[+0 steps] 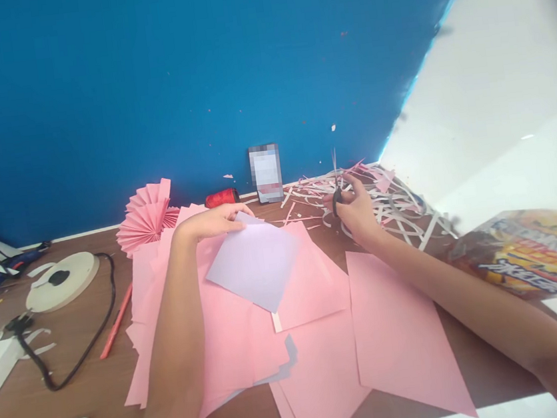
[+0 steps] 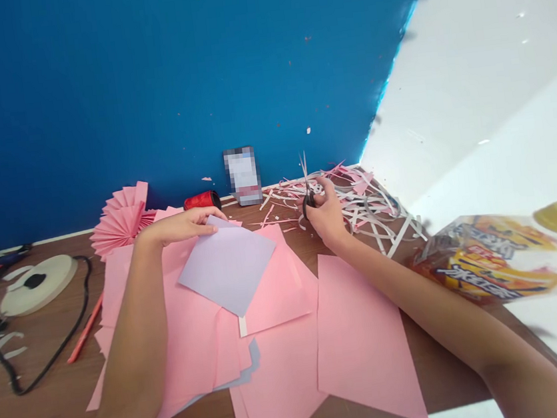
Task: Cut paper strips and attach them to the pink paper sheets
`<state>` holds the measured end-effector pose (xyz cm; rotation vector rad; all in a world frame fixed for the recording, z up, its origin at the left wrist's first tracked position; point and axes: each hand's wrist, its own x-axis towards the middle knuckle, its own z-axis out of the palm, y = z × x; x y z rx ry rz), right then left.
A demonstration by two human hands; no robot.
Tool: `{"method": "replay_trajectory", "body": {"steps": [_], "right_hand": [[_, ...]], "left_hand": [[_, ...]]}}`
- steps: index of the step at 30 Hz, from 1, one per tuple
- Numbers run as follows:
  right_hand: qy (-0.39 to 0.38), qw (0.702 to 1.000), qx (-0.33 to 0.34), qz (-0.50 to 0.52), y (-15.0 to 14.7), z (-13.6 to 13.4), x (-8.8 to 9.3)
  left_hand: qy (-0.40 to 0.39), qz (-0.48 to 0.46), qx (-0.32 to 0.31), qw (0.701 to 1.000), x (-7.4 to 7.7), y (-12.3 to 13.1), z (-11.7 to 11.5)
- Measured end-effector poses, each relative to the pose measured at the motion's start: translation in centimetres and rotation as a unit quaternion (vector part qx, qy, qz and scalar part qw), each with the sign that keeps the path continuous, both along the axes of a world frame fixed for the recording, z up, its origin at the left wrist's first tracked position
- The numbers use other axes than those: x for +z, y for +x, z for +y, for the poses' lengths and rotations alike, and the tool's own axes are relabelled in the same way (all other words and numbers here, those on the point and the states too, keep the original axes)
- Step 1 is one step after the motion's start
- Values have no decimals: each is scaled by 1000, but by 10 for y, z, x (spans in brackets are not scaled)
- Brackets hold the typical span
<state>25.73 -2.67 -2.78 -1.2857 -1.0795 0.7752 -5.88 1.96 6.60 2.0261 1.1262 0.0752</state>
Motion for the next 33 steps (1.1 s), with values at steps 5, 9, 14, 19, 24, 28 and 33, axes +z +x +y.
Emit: {"method": "replay_trajectory", "body": {"steps": [5, 9, 14, 19, 24, 28, 33], "right_hand": [[-35, 999, 12, 29, -1, 1, 0], [-4, 1000, 16, 14, 3, 5, -3], [32, 998, 45, 40, 0, 2, 3], [-33, 971, 230, 56, -16, -10, 12], [-88, 930, 356, 29, -29, -22, 9], [-80, 932, 352, 27, -34, -27, 9], [-97, 935, 337, 61, -37, -29, 11]], "left_hand": [[-20, 5, 1, 1000, 3, 5, -3], [-30, 3, 3, 1000, 4, 5, -4], [-22, -2, 3, 1000, 1, 4, -1], [-46, -24, -18, 998, -3, 4, 3], [-67, -84, -31, 994, -2, 11, -1], [-70, -160, 18, 984, -2, 18, -5], [-27, -206, 79, 975, -7, 21, -2]]}}
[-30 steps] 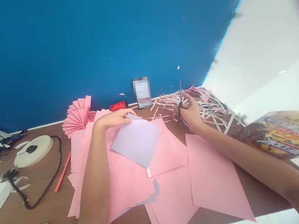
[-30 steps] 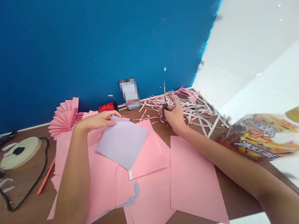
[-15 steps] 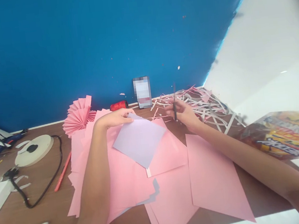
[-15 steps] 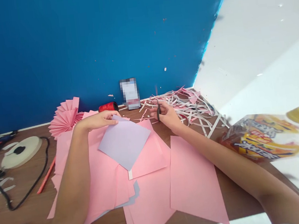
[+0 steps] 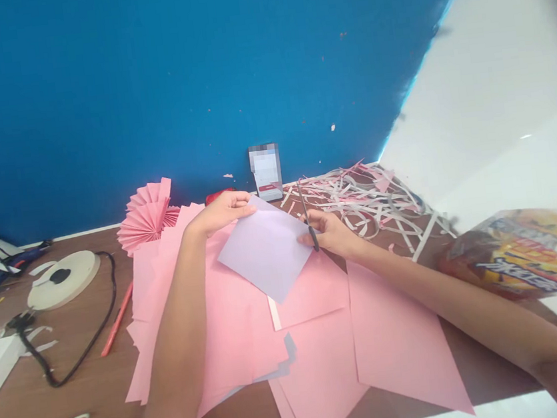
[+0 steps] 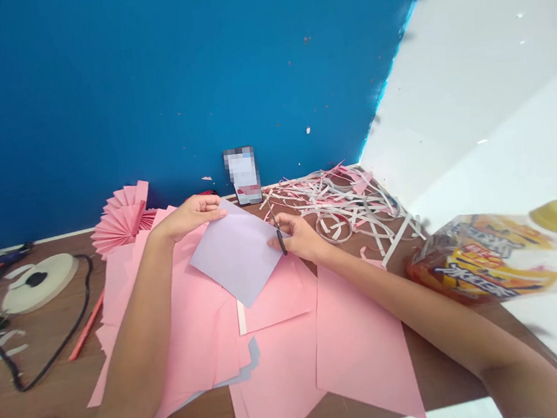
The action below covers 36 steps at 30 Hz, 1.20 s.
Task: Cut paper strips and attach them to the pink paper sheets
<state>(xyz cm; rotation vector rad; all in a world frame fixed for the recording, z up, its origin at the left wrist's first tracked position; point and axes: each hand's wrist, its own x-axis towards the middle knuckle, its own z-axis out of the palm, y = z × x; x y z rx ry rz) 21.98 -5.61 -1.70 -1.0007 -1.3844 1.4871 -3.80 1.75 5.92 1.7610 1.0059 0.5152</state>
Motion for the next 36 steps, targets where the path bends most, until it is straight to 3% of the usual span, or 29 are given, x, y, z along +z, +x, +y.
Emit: {"method": "replay_trajectory", "body": {"steps": [12, 15, 18, 22, 28, 32, 36], "right_hand": [[9, 999, -31, -16, 5, 5, -6], [-4, 996, -86, -10, 6, 7, -6], [-9, 988, -148, 40, 10, 11, -6], [-15, 984, -164, 62, 13, 14, -8], [-30, 994, -90, 49, 3, 4, -6], [4, 997, -36, 63, -1, -4, 2], [25, 996, -51, 66, -3, -5, 7]], "left_hand": [[-28, -84, 57, 994, -7, 15, 1], [-3, -56, 54, 997, -7, 10, 3], [11, 34, 10, 999, -2, -4, 3], [-12, 139, -82, 987, 6, -18, 2], [16, 123, -77, 989, 4, 9, -4], [4, 100, -135, 986, -2, 31, -9], [-70, 71, -192, 976, -4, 34, -11]]}}
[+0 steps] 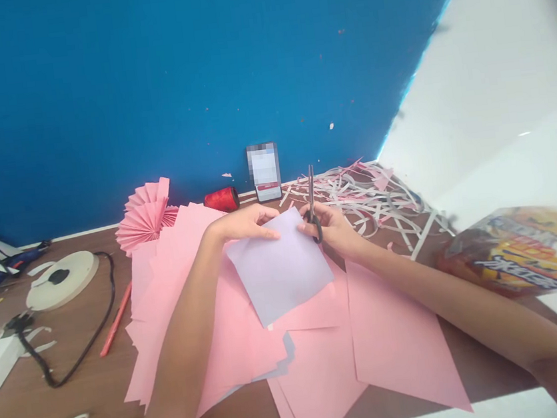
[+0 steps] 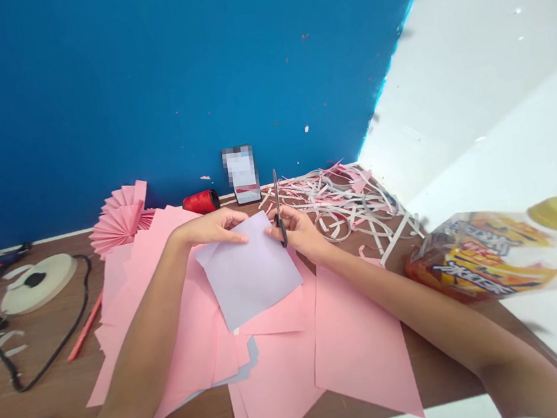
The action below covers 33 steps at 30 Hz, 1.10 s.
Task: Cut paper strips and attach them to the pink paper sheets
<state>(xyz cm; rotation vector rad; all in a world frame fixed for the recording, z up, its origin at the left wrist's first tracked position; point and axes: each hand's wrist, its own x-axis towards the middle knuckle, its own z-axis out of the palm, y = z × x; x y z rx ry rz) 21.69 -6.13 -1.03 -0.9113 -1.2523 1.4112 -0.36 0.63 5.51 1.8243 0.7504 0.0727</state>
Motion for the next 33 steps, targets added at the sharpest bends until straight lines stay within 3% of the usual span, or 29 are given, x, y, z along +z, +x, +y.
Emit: {"method": "replay_trajectory", "body": {"steps": [6, 12, 15, 20, 23, 28, 33], "right_hand": [[-84, 993, 47, -75, 0, 4, -2], [-65, 991, 81, -87, 3, 5, -5], [-56, 996, 50, -49, 5, 7, -11], [-66, 997, 25, -8, 9, 9, -12], [-77, 997, 14, 7, 10, 10, -10], [-45, 999, -7, 6, 9, 10, -11], [-38, 999, 27, 15, 3, 7, -12]], "left_hand": [[-42, -31, 47, 998, 17, -22, -4], [-15, -114, 177, 977, 33, -47, -14], [-19, -119, 187, 975, 23, -48, -7], [-88, -10, 105, 991, -10, -42, 15], [-92, 11, 85, 992, -23, -42, 22], [-57, 20, 110, 992, -27, -47, 26], [-92, 30, 97, 991, -29, -50, 26]]}}
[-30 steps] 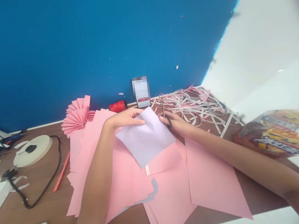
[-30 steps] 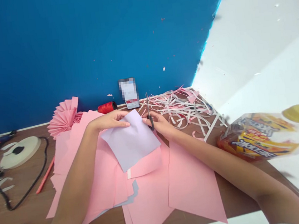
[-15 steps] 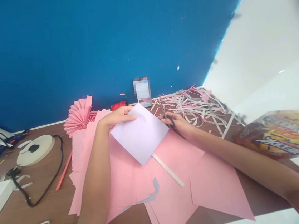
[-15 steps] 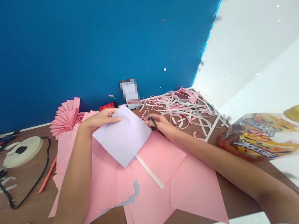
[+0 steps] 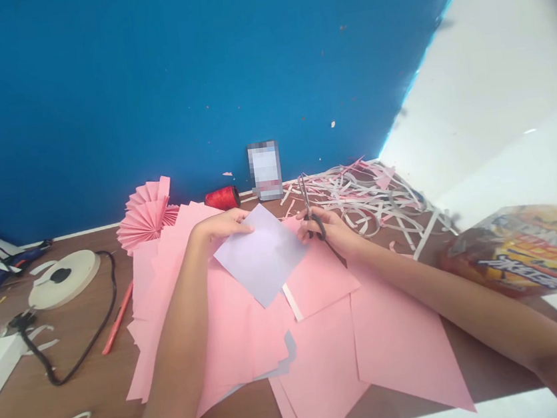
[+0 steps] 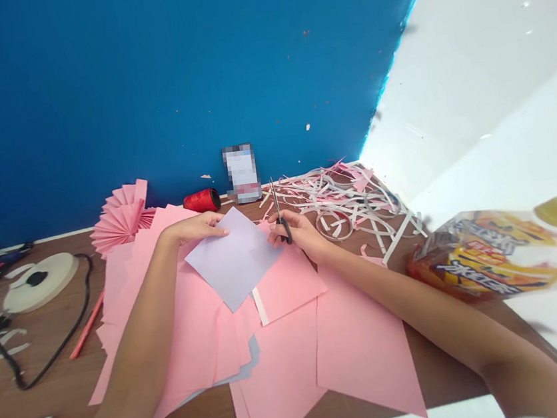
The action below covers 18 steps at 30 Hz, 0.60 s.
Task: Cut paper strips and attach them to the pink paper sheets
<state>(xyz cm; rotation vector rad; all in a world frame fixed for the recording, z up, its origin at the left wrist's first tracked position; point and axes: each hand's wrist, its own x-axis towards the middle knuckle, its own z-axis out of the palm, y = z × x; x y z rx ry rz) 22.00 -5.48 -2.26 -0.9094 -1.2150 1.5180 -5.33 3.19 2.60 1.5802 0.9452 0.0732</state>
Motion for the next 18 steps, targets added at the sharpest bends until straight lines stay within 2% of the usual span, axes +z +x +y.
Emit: {"method": "replay_trajectory", "body": {"steps": [4, 8, 15, 18], "right_hand": [[-23, 999, 4, 34, -2, -1, -3], [-30, 999, -3, 41, -2, -1, -5], [-56, 997, -1, 52, 2, 3, -4], [-81, 995, -31, 47, 9, 9, -4]], "left_hand": [[-18, -26, -47, 998, -7, 9, -4], [-56, 1, -106, 993, -18, 26, -4], [-69, 47, -101, 991, -27, 36, 0], [-72, 60, -98, 991, -27, 35, 1]]}}
